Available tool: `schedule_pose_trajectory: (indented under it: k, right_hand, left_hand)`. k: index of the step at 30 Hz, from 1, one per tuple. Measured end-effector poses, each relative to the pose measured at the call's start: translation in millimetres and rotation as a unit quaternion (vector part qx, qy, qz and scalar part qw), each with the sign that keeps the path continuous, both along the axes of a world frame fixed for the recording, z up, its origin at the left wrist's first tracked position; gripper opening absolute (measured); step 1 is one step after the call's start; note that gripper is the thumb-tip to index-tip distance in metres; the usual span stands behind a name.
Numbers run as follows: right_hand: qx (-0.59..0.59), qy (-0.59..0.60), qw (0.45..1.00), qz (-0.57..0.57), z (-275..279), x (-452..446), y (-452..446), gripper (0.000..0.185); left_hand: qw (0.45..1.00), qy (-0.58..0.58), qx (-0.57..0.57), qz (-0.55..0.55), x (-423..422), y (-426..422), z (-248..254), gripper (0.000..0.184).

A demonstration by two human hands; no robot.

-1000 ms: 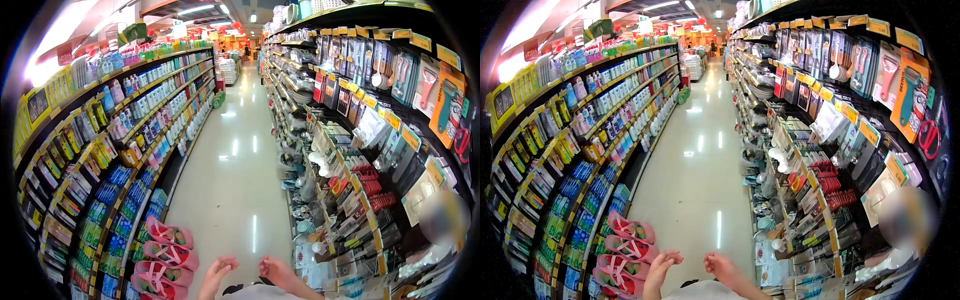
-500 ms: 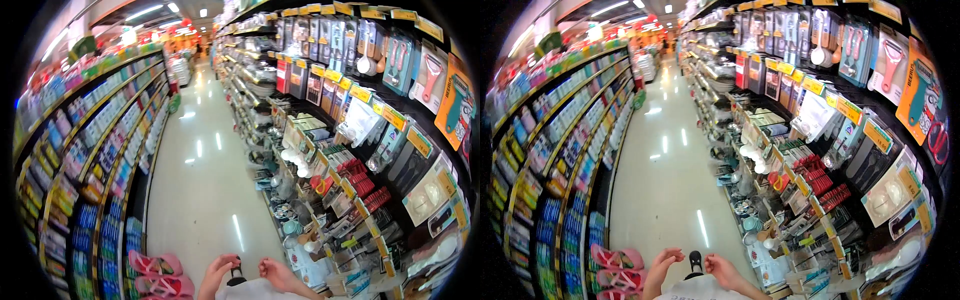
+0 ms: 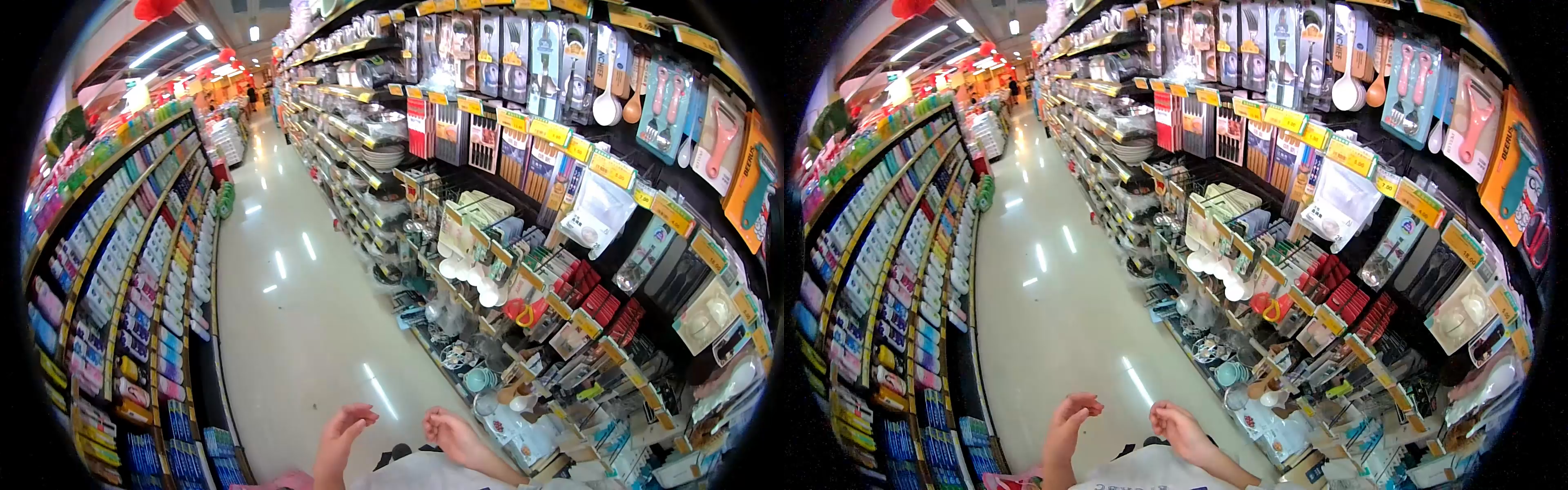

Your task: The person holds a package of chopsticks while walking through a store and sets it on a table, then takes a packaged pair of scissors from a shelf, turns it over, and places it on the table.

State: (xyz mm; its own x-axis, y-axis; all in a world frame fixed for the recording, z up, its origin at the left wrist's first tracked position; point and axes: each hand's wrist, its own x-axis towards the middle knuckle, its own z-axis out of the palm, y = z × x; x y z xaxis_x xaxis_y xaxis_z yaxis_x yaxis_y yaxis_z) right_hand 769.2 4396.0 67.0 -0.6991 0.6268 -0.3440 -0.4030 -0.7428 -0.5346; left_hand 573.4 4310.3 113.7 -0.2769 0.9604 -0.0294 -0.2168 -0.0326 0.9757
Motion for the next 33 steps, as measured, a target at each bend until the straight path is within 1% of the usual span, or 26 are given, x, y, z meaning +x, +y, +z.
schedule_pose_trajectory:
  k: [1, 5, 7, 8, 10, 12, 16, 19, 22, 23, 25, 26, 27, 29, 31, 33]
  right_hand:
    - [-0.022, 0.011, 0.999, 0.021, -7, -5, 3, 0.01]
    - [-0.05, 0.007, 0.998, 0.022, -15, -18, 26, 0.011]
    - [-0.045, -0.034, 0.998, -0.004, -10, -24, 46, 0.009]
    - [-0.044, -0.033, 0.998, -0.009, -10, -27, 57, 0.009]
    - [-0.034, -0.012, 0.999, -0.018, -14, -32, 81, 0.009]
    - [-0.033, -0.012, 0.999, -0.021, -18, -38, 103, 0.01]
    - [-0.022, 0.013, 1.0, 0.004, -19, -42, 167, 0.012]
    - [0.009, 0.03, 1.0, 0.002, -2, -38, 226, 0.011]
    - [0.095, 0.013, 0.994, -0.057, 32, -25, 279, 0.011]
    - [0.103, 0.013, 0.993, -0.063, 36, -19, 293, 0.011]
    - [0.1, -0.015, 0.987, -0.128, 39, -4, 318, 0.011]
    - [0.12, -0.015, 0.981, -0.148, 39, 3, 328, 0.01]
    - [0.121, -0.016, 0.98, -0.158, 39, 8, 335, 0.01]
    - [0.142, -0.059, 0.966, -0.206, 39, 20, 344, 0.01]
    - [0.152, -0.063, 0.957, -0.238, 38, 31, 346, 0.011]
    - [0.249, -0.168, 0.915, -0.271, 51, 42, 338, 0.014]
  left_hand:
    - [1.0, -0.004, -0.002, -0.009, -4, 8, -2, 0.023]
    - [0.998, -0.047, -0.019, -0.042, -13, 41, -14, 0.023]
    - [0.997, -0.043, -0.03, -0.048, -19, 60, -13, 0.024]
    - [0.997, -0.042, -0.029, -0.053, -21, 72, -12, 0.024]
    - [0.999, -0.008, -0.031, -0.037, -26, 97, -9, 0.025]
    - [0.999, -0.002, -0.018, -0.039, -26, 122, -4, 0.025]
    - [0.999, 0.024, 0.005, -0.023, -22, 177, 7, 0.026]
    - [0.999, 0.018, 0.026, -0.016, -19, 226, 8, 0.026]
    - [0.997, 0.003, 0.067, -0.048, -12, 281, 10, 0.026]
    - [0.996, 0.003, 0.075, -0.055, -8, 298, 12, 0.026]
    - [0.993, 0.023, 0.074, -0.091, 4, 328, 16, 0.026]
    - [0.992, 0.023, 0.078, -0.099, 11, 341, 19, 0.026]
    - [0.991, 0.021, 0.065, -0.119, 17, 352, 21, 0.026]
    - [0.987, 0.018, 0.047, -0.154, 28, 373, 22, 0.026]
    - [0.975, -0.003, 0.024, -0.22, 40, 395, 20, 0.026]
    - [0.961, -0.001, 0.01, -0.275, 52, 419, 20, 0.027]
